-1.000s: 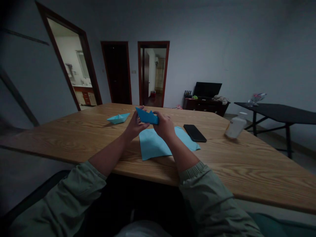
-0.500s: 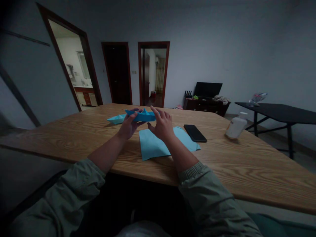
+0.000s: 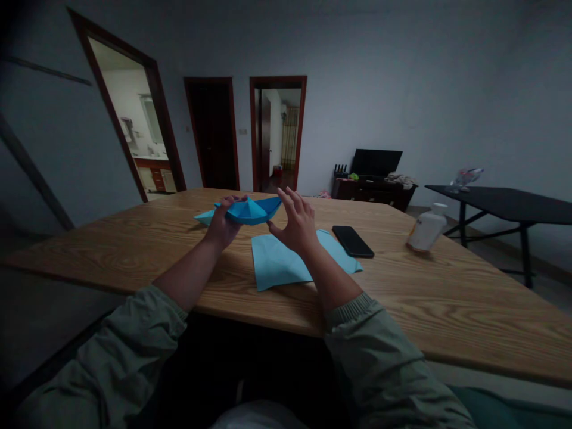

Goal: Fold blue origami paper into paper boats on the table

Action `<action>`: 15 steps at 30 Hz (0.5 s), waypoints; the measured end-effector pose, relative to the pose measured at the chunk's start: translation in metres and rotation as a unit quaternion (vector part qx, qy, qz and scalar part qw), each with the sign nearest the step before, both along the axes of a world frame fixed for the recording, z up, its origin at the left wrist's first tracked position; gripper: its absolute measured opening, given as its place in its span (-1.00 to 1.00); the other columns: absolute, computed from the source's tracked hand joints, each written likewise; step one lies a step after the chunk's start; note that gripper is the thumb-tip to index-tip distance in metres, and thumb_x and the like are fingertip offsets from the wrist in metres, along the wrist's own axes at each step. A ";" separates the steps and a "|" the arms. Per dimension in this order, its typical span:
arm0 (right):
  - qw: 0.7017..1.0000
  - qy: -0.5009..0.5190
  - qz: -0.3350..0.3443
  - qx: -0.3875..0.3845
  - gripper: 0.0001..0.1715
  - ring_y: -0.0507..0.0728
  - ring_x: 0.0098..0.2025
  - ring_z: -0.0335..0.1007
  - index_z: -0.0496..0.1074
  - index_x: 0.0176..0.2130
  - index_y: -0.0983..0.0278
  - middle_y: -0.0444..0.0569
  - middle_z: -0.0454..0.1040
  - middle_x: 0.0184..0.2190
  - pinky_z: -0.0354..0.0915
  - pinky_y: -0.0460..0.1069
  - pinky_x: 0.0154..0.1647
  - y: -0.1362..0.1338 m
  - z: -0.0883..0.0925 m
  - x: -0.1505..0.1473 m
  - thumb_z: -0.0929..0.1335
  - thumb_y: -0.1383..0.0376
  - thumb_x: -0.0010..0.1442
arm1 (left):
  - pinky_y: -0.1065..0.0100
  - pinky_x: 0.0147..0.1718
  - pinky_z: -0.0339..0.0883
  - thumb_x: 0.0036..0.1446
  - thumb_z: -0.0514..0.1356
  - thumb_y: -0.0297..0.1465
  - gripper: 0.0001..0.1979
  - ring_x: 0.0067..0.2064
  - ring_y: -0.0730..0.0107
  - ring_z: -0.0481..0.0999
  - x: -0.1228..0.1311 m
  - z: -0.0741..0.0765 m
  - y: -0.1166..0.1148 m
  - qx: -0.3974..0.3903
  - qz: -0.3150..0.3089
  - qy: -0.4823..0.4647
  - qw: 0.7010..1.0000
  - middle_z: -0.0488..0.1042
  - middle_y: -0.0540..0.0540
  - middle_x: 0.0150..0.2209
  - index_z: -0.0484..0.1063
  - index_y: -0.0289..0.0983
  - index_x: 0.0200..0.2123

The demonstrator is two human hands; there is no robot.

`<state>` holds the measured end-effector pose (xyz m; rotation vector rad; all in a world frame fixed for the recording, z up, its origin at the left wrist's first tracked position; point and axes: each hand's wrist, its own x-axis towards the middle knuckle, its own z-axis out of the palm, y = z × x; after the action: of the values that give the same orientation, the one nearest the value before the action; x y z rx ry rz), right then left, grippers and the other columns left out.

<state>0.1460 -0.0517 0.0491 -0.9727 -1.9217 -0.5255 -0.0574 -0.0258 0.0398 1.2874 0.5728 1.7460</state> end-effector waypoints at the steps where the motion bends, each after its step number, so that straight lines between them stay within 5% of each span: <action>1: 1.000 -0.001 -0.002 0.000 -0.13 0.36 0.27 -0.07 -0.02 0.30 0.20 0.12 0.04 0.28 -0.03 0.27 0.21 0.001 -0.001 0.000 0.35 0.13 0.10 | 0.32 -0.22 0.42 -0.02 0.17 -0.03 -0.59 -0.05 0.31 0.48 0.000 -0.001 0.002 -0.006 0.006 -0.005 1.000 0.48 -0.11 -0.08 0.29 -0.20 -0.23; 9: 1.000 0.002 -0.013 -0.009 -0.18 0.34 0.21 0.06 0.05 0.28 0.17 0.10 0.09 0.26 0.07 0.25 0.15 0.008 -0.006 0.002 0.36 0.13 0.10 | 0.43 -0.34 0.34 -0.14 0.32 -0.15 -0.63 -0.27 0.43 0.49 -0.004 -0.007 0.024 -0.067 0.039 -0.127 0.989 0.48 -0.04 -0.29 0.33 -0.26 -0.36; 15: 0.999 -0.020 -0.006 -0.024 -0.23 0.32 0.19 0.09 0.13 0.24 0.14 0.06 0.15 0.23 0.07 0.25 0.16 0.013 -0.014 -0.004 0.37 0.13 0.10 | 0.45 -0.50 0.27 -0.12 0.33 -0.10 -0.60 -0.51 0.53 0.37 -0.007 -0.010 0.034 -0.212 0.089 -0.165 0.959 0.33 0.06 -0.50 0.29 -0.24 -0.40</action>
<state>0.1423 -0.0392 0.0355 -1.0123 -1.9733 -0.5101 -0.0647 0.0082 0.0297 0.6472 0.8310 1.8072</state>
